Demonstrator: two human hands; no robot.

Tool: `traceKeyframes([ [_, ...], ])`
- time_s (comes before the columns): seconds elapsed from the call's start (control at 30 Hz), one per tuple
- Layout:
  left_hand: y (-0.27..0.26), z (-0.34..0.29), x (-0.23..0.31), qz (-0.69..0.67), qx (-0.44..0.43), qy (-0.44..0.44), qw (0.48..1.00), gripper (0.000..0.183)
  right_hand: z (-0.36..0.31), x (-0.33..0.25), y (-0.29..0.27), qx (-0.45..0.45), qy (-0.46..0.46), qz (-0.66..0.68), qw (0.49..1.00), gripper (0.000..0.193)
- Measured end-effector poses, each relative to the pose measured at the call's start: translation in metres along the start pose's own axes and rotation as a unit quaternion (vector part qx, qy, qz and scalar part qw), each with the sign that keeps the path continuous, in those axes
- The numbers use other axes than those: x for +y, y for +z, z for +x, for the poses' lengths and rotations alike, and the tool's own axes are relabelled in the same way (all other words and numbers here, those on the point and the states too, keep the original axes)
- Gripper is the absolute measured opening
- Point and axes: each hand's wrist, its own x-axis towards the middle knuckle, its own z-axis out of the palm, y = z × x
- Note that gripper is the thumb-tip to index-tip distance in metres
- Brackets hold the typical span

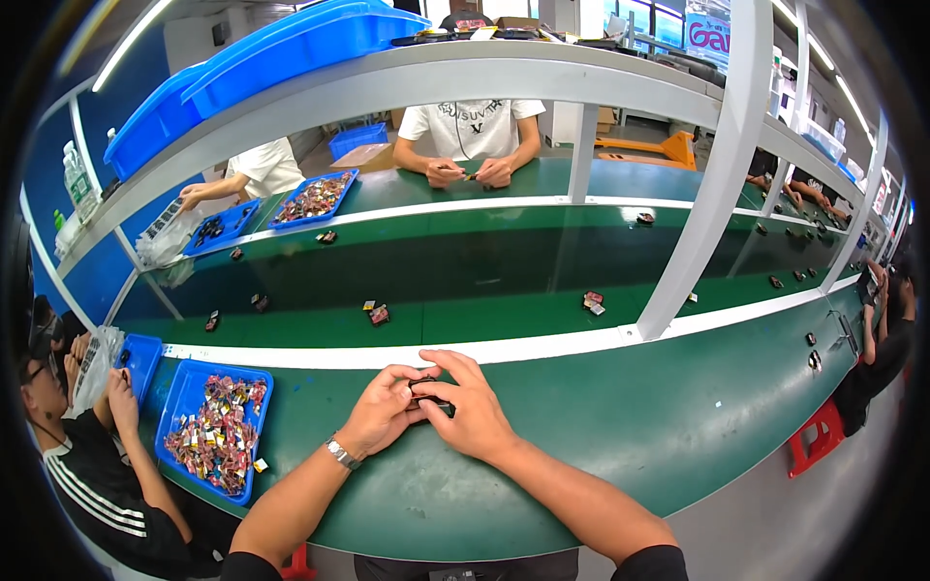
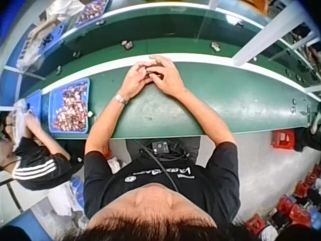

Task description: Picking small components from a tray and placing them onto a moving conveyor belt for assembly.

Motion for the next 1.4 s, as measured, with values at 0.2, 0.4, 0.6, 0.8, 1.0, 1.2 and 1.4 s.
traceKeyframes([
  [0.2, -0.003, -0.003, -0.001, -0.011, -0.007, -0.001, 1.0, 0.025, -0.004, 0.001, 0.004, 0.009, -0.003, 0.001, 1.0, 0.022],
  [0.4, -0.002, -0.002, -0.003, -0.019, -0.008, 0.002, 1.0, 0.026, -0.003, 0.0, 0.006, 0.01, 0.011, 0.029, 0.999, 0.022],
  [0.6, 0.003, -0.001, -0.002, 0.011, 0.027, 0.025, 0.999, 0.026, 0.0, -0.005, 0.003, -0.012, -0.002, 0.018, 1.0, 0.022],
  [0.8, 0.004, 0.001, 0.002, -0.001, 0.047, -0.001, 0.999, 0.024, 0.009, 0.002, 0.005, 0.062, -0.075, -0.08, 0.992, 0.023],
  [1.0, 0.008, 0.001, 0.003, 0.006, 0.055, -0.017, 0.998, 0.023, 0.005, 0.01, 0.008, 0.057, -0.107, -0.139, 0.983, 0.022],
  [1.2, 0.007, 0.0, 0.003, 0.013, 0.064, -0.024, 0.998, 0.023, 0.002, 0.005, 0.01, 0.043, -0.092, -0.142, 0.985, 0.026],
  [1.4, 0.01, 0.001, 0.002, 0.021, 0.069, -0.019, 0.997, 0.023, 0.002, 0.008, 0.015, 0.056, -0.11, -0.189, 0.974, 0.024],
])
